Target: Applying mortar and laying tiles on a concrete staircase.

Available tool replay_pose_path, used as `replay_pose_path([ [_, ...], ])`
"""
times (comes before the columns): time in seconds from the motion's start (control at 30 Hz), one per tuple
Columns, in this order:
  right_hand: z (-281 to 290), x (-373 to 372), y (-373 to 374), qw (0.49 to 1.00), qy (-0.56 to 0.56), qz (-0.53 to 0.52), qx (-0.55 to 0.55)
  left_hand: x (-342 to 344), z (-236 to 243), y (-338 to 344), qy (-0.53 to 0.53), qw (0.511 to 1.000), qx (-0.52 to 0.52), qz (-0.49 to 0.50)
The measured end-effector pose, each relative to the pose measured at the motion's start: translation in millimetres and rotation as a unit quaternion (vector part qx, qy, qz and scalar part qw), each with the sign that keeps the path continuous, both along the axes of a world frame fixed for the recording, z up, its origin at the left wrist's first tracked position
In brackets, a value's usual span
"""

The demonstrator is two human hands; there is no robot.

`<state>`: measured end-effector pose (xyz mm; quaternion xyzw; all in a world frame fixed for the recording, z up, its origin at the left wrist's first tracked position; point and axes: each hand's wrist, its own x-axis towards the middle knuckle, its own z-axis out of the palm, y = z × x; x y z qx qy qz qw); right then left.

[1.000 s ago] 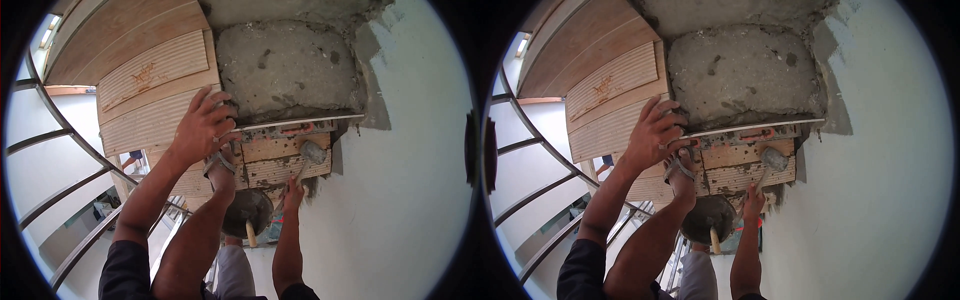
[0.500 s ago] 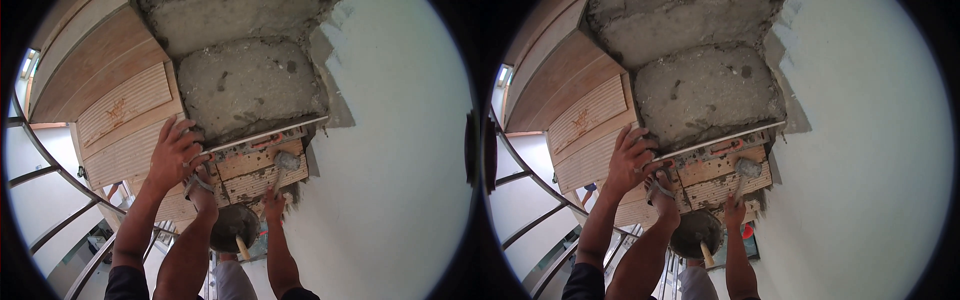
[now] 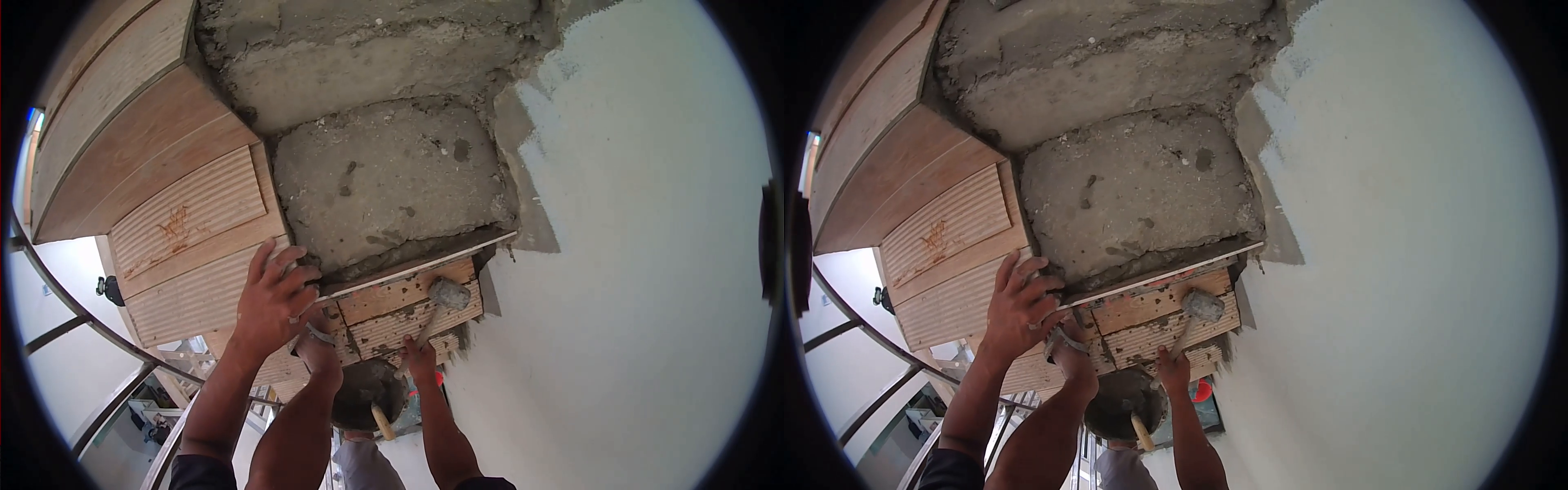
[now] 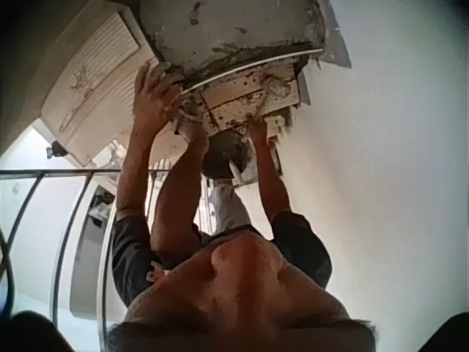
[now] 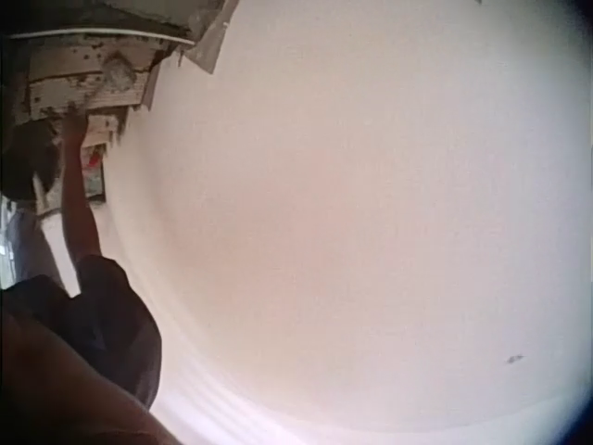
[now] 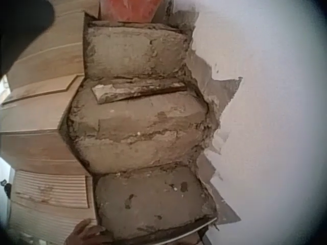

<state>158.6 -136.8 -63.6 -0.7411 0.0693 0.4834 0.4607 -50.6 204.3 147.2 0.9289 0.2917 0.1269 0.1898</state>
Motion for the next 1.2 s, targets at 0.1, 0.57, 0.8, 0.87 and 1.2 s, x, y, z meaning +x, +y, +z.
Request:
replay_pose_path([
  [0.1,5.8,-0.7,6.3,1.000,0.004,-0.005,0.006,-1.1,0.6,0.8,0.009,1.000,-0.007,0.000],
  [0.57,14.3,-16.7,5.5,0.998,0.037,-0.038,-0.026,-6.9,2.4,3.9,0.025,0.999,-0.007,-0.021],
  [0.8,3.0,-6.0,1.0,0.996,-0.001,0.067,-0.052,-40.6,-13.2,17.6,-0.376,0.791,-0.445,0.185],
  [0.87,1.5,-5.0,-0.7,0.997,0.008,0.075,-0.008,-50.2,-16.8,25.9,-0.524,0.668,-0.494,0.188],
  [1.2,-14.9,11.3,-12.7,0.974,-0.029,0.196,-0.106,-67.4,17.9,-91.2,-0.345,0.796,-0.171,0.467],
])
